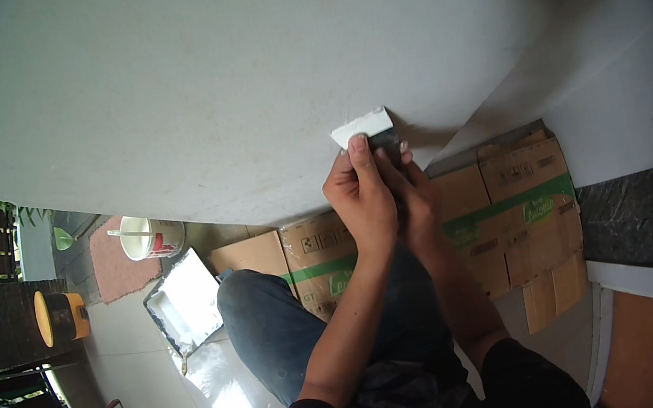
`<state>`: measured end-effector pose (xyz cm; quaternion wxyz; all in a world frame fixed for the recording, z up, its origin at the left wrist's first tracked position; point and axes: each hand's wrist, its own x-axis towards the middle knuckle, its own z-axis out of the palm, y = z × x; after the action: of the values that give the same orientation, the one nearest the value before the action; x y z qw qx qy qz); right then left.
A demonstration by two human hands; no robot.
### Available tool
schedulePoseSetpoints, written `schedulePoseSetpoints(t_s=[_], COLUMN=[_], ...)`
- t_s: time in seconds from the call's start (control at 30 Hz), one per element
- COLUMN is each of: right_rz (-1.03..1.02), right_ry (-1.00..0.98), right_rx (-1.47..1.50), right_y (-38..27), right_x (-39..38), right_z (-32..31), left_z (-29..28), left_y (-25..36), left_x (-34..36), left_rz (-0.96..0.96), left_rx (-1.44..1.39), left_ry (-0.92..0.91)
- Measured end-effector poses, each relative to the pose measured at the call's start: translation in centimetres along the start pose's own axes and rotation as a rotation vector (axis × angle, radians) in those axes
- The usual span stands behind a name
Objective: The person is patching and sanding a small hole or imperfection on an indoor/outdoor wall using putty and a scraper.
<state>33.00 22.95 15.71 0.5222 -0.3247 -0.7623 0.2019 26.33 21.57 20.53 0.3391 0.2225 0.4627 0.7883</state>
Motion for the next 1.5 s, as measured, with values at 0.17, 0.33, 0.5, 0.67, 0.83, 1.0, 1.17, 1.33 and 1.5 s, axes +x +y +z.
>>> schedulePoseSetpoints(t_s=[0.17, 0.33, 0.5, 0.67, 0.83, 1.0, 1.17, 1.33, 1.5], right_rz=[-0.061, -0.042, -0.087, -0.073, -0.038, -0.032, 0.003, 0.001, 0.054], right_ry=[-0.012, -0.057, 0.02, 0.014, 0.06, 0.024, 0.076, 0.074, 0.058], right_rx=[-0.021, -0.012, 0.044, 0.038, 0.039, 0.033, 0.066, -0.029, 0.081], right_y=[0.6, 0.7, 0.4, 0.6, 1.8, 0.5, -1.1, 0.5, -0.4], right_x=[0.5, 0.7, 0.8, -0.3, -2.9, -1.0, 0.6, -3.8, -2.6], right_z=[-1.2, -1.3, 0.7, 0.9, 2.4, 2.0, 2.3, 3.3, 2.8], left_z=[0.1, 0.7, 0.9, 0.6, -1.9, -0.5, -0.5, -2.6, -2.0], left_y=[-1.3, -1.0, 1.4, 1.8, -1.8, 1.6, 2.9, -0.3, 1.1], left_x=[-0.4, -0.4, 0.1, -0.3, -0.5, 0.1, 0.8, -0.9, -0.4], left_rz=[0.05, 0.084, 0.112, 0.142, 0.037, 0.087, 0.135, 0.007, -0.051], left_rx=[-0.02, 0.01, 0.104, 0.163, 0.165, 0.114, 0.106, 0.216, 0.149], left_ry=[0.042, 0.097, 0.132, 0.102, 0.055, 0.01, -0.014, 0.021, 0.014])
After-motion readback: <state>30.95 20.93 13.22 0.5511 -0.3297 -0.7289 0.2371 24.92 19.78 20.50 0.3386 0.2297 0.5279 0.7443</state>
